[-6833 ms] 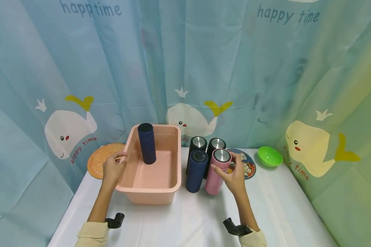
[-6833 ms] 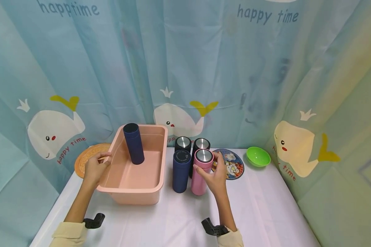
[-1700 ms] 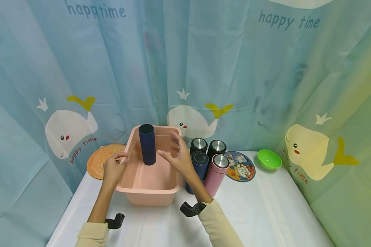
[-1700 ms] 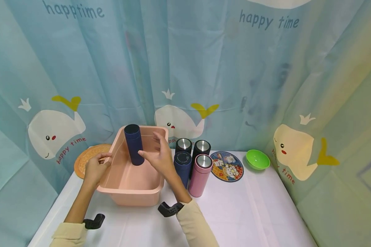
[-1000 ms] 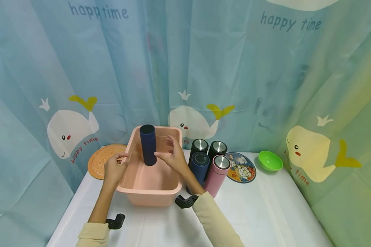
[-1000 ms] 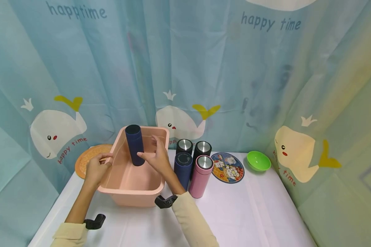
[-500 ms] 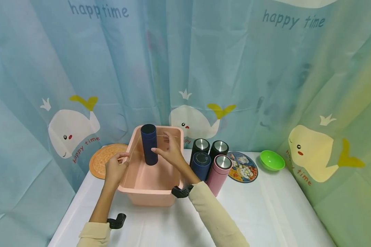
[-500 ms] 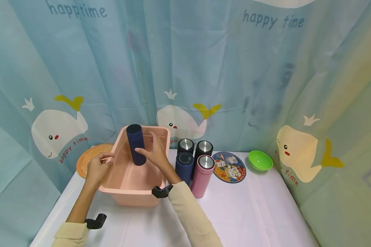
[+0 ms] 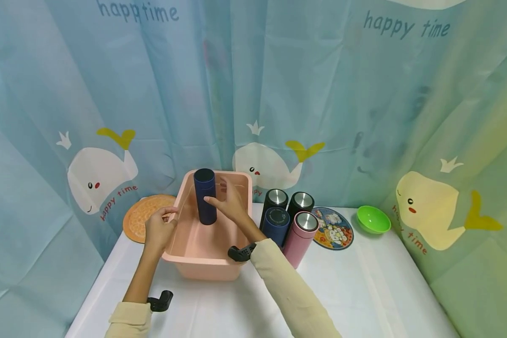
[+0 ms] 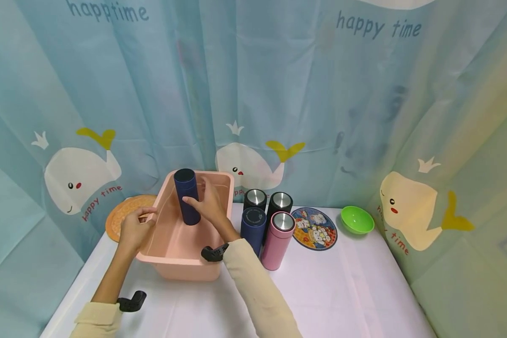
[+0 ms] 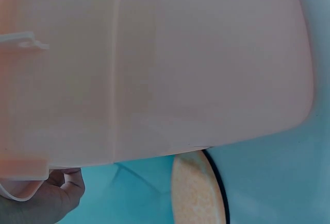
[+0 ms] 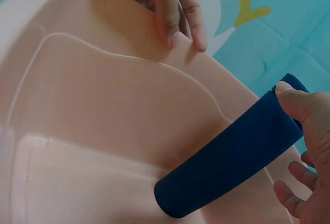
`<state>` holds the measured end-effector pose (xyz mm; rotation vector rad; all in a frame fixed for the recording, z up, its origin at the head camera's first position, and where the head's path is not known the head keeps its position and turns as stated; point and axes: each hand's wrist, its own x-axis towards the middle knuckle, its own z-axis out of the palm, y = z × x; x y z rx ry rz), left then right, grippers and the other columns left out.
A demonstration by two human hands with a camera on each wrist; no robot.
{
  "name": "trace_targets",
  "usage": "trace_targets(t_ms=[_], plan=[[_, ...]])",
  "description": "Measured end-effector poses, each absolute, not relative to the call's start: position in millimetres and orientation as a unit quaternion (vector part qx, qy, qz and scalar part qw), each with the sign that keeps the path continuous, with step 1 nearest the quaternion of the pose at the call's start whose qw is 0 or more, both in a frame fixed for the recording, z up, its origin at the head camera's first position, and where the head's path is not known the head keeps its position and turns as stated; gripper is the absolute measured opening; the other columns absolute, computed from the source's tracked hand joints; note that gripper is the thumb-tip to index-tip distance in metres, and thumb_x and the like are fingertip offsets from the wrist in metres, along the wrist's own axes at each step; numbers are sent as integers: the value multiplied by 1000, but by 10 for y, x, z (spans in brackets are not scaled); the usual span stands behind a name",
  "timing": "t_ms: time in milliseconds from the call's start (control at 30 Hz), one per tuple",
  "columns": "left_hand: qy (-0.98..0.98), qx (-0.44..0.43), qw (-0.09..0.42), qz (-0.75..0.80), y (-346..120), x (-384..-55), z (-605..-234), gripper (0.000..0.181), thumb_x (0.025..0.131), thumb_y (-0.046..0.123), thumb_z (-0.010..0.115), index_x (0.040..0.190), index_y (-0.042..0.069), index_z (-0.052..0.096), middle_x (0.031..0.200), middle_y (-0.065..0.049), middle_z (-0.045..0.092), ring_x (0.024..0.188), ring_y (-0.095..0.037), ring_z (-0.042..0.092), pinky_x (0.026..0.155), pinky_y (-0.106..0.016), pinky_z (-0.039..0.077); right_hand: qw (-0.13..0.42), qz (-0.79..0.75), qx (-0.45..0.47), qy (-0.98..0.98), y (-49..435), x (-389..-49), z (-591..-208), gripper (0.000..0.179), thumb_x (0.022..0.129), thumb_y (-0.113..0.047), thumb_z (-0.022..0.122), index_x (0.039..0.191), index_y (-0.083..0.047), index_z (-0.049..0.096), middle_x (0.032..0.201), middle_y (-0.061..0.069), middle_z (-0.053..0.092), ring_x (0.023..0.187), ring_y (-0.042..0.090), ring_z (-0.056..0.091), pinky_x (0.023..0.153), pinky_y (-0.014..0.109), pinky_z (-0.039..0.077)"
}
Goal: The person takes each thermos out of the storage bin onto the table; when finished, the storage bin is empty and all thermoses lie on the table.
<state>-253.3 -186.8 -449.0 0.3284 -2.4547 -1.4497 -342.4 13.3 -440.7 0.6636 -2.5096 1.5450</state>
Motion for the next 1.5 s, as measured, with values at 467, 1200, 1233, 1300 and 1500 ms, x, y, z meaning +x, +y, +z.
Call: trace_targets(t_ms=[467,1200,1233,1300,1500], plan=[[-848,118,135,-498,-1891,-2547,-4498,28,91,7,59,117,4,68,106,-22,68,93,-26,64,62,-20,48,11,512,175,-841,-46,-3542,-4334,82,86,-27,75,152,-10,28,151,18,41,134,37,46,104,48,44],[-847,120,136,-500,-1856,-2560,-4520,29,89,7,60,117,5,68,106,-22,68,94,-27,64,65,-23,50,12,520,128,-844,-207,-3641,-4418,80,85,-25,75,150,-9,31,148,14,47,132,31,50,108,48,41],[-847,121,137,-499,-1859,-2562,-4519,29,89,7,60,117,5,68,107,-22,68,95,-27,64,66,-23,50,15,520,126,-845,-220,-3647,-4422,80,85,-26,75,150,-9,31,147,14,48,131,31,50,108,48,41],[-847,120,138,-499,-1869,-2560,-4522,29,89,6,60,117,5,68,109,-22,68,95,-28,64,66,-24,51,20,517,126,-847,-245,-3657,-4432,80,85,-26,75,150,-8,31,145,15,49,130,31,52,107,48,42],[-847,120,140,-499,-1870,-2560,-4527,28,89,6,60,116,4,68,108,-22,68,94,-28,63,65,-22,49,33,519,122,-845,-269,-3665,-4461,79,85,-25,75,149,-6,32,144,16,50,128,32,53,107,48,42]])
